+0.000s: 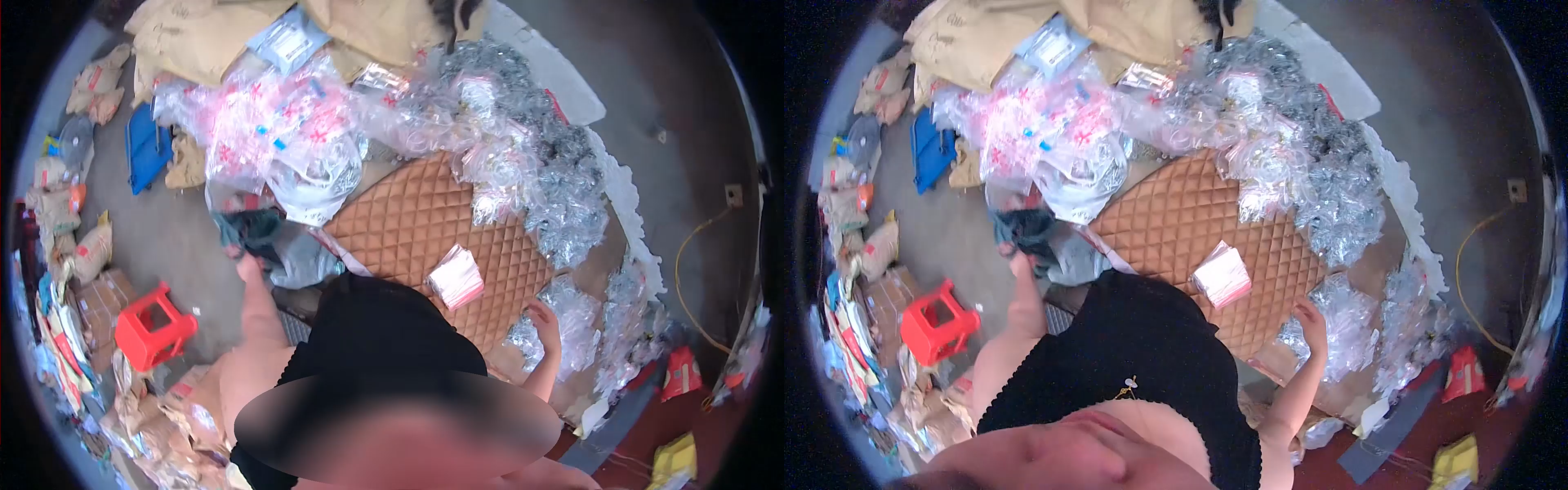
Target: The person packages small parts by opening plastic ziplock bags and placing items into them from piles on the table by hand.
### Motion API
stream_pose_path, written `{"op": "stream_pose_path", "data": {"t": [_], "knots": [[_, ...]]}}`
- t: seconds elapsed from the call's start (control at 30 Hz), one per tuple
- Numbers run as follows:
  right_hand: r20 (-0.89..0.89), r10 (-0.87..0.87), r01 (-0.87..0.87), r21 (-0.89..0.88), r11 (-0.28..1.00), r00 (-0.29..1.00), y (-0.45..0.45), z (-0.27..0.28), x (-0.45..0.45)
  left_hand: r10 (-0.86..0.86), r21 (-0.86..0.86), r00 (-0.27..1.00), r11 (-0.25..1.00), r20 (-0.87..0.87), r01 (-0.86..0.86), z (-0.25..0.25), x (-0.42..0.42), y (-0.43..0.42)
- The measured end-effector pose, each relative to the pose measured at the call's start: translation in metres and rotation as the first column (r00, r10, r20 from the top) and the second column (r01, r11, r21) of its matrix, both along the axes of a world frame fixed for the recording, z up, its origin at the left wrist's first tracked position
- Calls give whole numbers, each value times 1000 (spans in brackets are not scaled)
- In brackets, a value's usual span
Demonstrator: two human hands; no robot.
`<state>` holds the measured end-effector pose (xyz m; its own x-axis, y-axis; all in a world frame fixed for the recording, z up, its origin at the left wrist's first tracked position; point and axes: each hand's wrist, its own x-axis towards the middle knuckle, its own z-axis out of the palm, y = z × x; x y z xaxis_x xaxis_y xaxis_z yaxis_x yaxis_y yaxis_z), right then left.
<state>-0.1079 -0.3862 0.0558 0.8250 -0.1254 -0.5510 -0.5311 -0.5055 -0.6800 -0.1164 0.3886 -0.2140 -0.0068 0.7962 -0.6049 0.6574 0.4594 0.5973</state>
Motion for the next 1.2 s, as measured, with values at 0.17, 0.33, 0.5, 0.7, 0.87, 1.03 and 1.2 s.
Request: {"op": "stream_pose_path", "data": {"t": [0.17, 0.33, 0.5, 0.7, 0.87, 1.03, 1.2], "knots": [[25, -21, 26, -194, 981, 999, -13, 20, -2, 203, 291, 817, 866, 540, -407, 8, -1, 51], [-68, 33, -39, -90, 995, 997, 19, 1, 18, -893, -455, 347, 445, -286, 771, -113, -22, -22], [-3, 193, -193, -70, 979, 981, 51, -11, 23, -822, -208, 444, 533, -356, 820, -97, 6, -99], [-17, 55, -56, -50, 997, 998, 40, -99, -42, -902, -95, 73, 125, -426, 988, -83, 18, -86], [-186, -354, 392, 241, 888, 917, 116, -119, -48, -830, -286, -554, -518, -61, 806, 123, 93, -121], [67, -410, 372, 304, 877, 910, 150, -177, -11, -756, 156, -504, -486, 417, 860, 171, 137, -241], [141, -312, 336, -206, 919, 940, 173, -164, 13, -555, 509, -790, -617, 260, 600, 113, 141, -371]]}}
